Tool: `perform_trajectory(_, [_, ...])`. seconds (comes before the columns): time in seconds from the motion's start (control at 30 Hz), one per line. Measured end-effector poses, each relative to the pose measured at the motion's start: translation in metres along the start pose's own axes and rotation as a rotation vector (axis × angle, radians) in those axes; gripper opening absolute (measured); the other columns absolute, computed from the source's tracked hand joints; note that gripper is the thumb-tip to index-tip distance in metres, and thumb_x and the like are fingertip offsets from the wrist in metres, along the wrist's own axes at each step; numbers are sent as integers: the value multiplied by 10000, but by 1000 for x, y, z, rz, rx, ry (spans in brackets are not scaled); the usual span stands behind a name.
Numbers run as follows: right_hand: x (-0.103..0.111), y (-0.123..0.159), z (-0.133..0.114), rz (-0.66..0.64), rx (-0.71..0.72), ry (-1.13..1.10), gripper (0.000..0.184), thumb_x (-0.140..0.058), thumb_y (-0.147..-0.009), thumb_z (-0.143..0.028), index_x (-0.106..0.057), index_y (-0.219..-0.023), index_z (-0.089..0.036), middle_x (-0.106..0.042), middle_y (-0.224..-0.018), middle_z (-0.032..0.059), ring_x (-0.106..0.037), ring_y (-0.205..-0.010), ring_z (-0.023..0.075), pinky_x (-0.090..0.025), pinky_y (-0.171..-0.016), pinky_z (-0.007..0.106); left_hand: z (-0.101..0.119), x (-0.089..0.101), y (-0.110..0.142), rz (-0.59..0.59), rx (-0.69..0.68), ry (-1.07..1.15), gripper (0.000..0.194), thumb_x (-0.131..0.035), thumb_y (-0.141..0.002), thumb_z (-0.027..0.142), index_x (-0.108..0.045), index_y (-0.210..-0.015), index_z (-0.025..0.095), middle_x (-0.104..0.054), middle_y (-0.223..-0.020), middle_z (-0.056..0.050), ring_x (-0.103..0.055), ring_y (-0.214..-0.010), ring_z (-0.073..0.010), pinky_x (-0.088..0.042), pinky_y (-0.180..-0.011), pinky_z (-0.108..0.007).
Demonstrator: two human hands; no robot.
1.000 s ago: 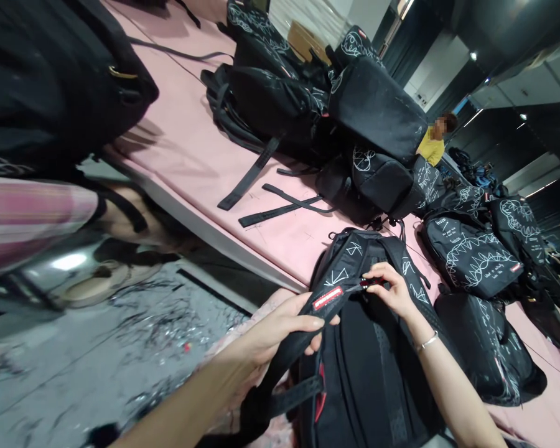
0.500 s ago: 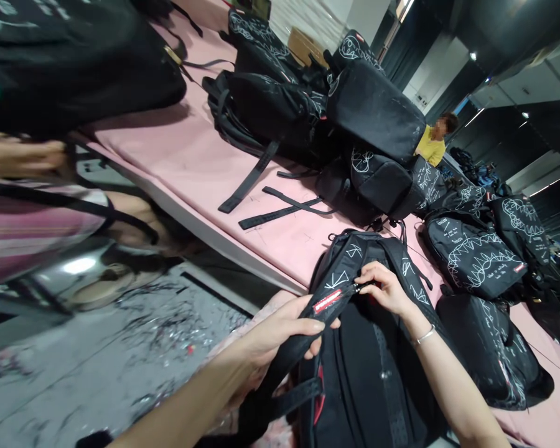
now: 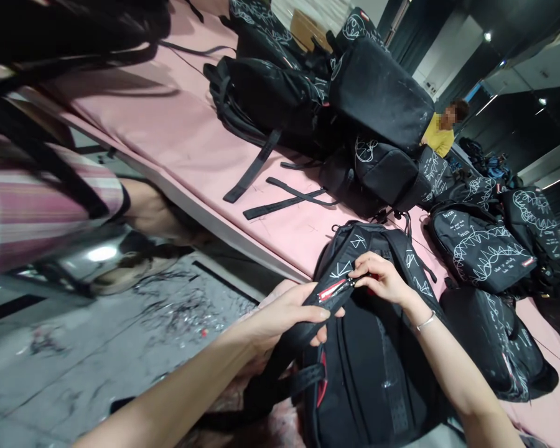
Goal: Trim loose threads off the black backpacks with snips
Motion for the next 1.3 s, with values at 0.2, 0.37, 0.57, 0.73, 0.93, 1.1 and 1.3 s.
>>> perform_trajectory(0.2, [-2,1,-10,-25,32,30,199,-573,-846,-354,-651,-900,-179,-566,-883,69,-557,-858,177,-471,-787,326,6,-12,2,6,1,-20,274,-646,-675,219,-574,-915,109,-632,-607,-32,-586,-504,-124,-471,-493,-214])
perform_trajectory(0.37, [0,7,-19,22,19,84,184,-550,-863,-341,-646,-909,-191,-561,-879,62,-552,-851,177,-474,-765,323,8,-20,0,27,12,-35,305,-633,-679,220,-580,-959,110,-658,-622,-61,-606,-538,-151,-472,-504,-237])
perform_trajectory(0.57, [4,35,-34,327,-120,133,101,-551,-851,-250,-625,-897,-200,-552,-854,46,-544,-834,187,-461,-739,339,15,-38,0,54,-46,119,347,-616,-589,113,-601,-936,126,-678,-720,-64,-630,-633,-173,-488,-568,-249])
perform_trajectory(0.73, [4,72,-51,530,-255,253,147,-533,-836,-174,-596,-967,-200,-536,-911,64,-537,-882,200,-459,-742,337,16,-53,-4,98,-111,167,361,-602,-573,75,-610,-927,144,-682,-919,-73,-637,-770,-198,-504,-684,-287])
perform_trajectory(0.93, [1,91,-72,538,-279,420,222,-494,-848,-142,-567,-1047,-207,-529,-931,78,-552,-860,200,-482,-726,340,10,-67,-14,144,-127,115,346,-598,-603,87,-581,-945,136,-688,-844,-68,-619,-788,-188,-478,-760,-312])
perform_trajectory(1.1, [0,95,-82,570,-328,531,234,-479,-849,-125,-576,-1048,-201,-537,-914,84,-568,-825,199,-497,-702,328,7,-76,-19,149,-166,100,369,-602,-610,96,-577,-975,146,-686,-862,-55,-611,-797,-187,-464,-767,-305])
perform_trajectory(1.3, [-9,101,-86,622,-365,660,256,-438,-861,-114,-578,-1061,-191,-536,-906,94,-560,-805,202,-489,-671,330,6,-86,-22,187,-223,82,295,-584,-598,75,-588,-885,144,-668,-782,-21,-593,-763,-162,-443,-726,-255])
Point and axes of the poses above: each hand's wrist, its own y-axis away from the middle knuckle, its own x-axis out of the back of the hand, z = x × y, the point moved 4 cm from there along -y, towards the middle knuckle
